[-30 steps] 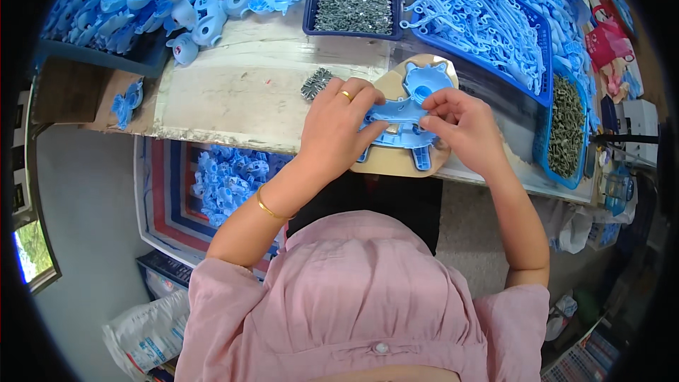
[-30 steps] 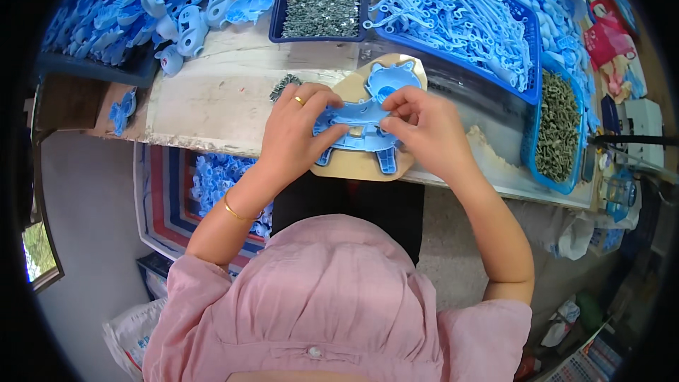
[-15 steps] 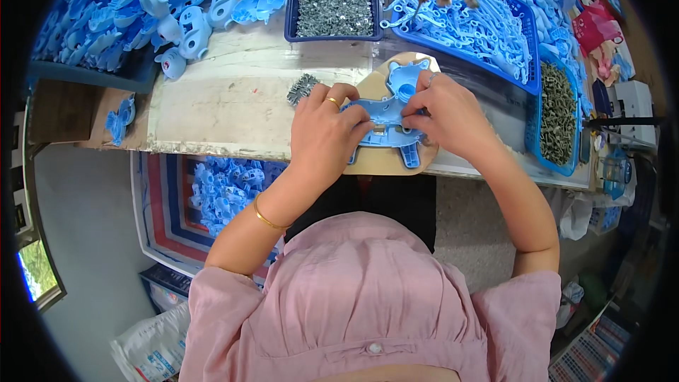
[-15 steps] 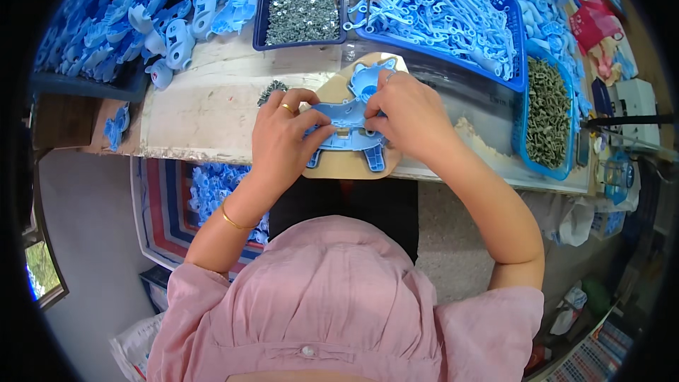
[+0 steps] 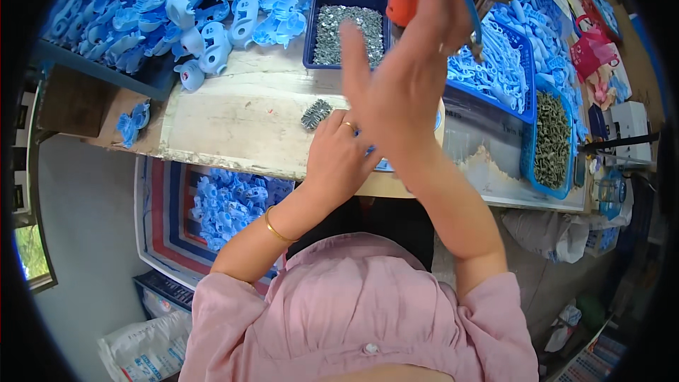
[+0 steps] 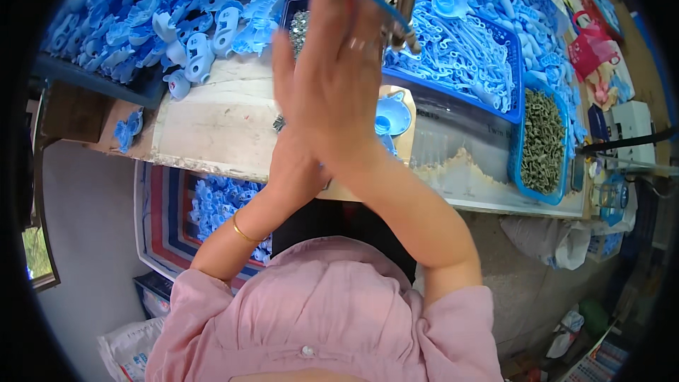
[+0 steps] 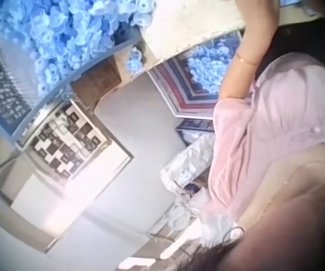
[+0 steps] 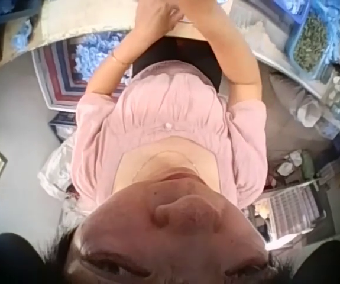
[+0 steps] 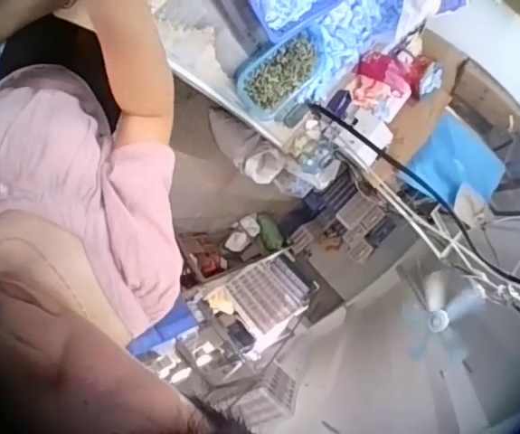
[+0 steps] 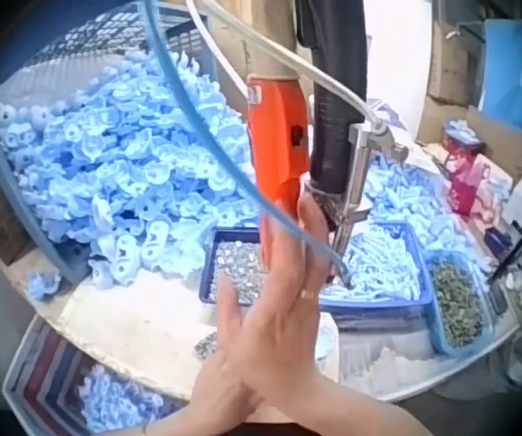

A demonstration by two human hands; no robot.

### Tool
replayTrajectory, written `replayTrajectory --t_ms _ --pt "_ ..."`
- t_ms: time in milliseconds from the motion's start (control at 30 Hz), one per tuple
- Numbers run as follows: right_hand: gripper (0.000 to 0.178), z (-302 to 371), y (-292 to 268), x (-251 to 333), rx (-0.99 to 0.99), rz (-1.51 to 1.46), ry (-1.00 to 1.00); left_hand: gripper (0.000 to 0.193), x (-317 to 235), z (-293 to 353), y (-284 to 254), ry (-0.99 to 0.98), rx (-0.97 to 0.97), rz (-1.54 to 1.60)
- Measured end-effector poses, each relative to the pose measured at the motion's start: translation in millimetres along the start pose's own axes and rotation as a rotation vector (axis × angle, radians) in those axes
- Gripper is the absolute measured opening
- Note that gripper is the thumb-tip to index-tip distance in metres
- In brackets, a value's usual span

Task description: Assembling blue plastic toy figures at a factory workbench using specialized assembly tools and small metal components.

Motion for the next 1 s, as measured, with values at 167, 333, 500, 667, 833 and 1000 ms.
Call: replayTrajectory --t_ms 167,333,500,667,833,1000 --pt "0.076 -13 32 -49 0.117 -0.223 0.460 0.013 18 -26 -17 0.018 -0.069 0.093" --pt "0.051 -43 26 -45 0.468 -0.229 0.585 0.013 87 -76 -17 -0.012 -0.086 -0.265" --pt "0.044 -29 32 -64 0.618 -0.327 0.655 0.024 134 -114 20 -0.097 0.234 -0.394" --pt "0.053 -28 24 -80 0.685 -0.405 0.626 0.024 129 -120 34 -0.036 0.233 -0.329" --pt "0.051 -29 22 -86 0.780 -0.403 0.601 0.016 127 -115 23 -0.012 0.108 -0.272" --pt "0.047 -28 23 -85 0.836 -0.440 0.566 0.012 111 -108 14 0.120 0.003 -0.280"
Point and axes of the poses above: each hand's wrist, its own z-axis away from the middle knuckle, its own y-axis out of the palm, x = y × z, the point moved 8 cm from there along -z, towards the middle knuckle, and after that the axes turned 5 degrees about -x, right-handed, at the moved point
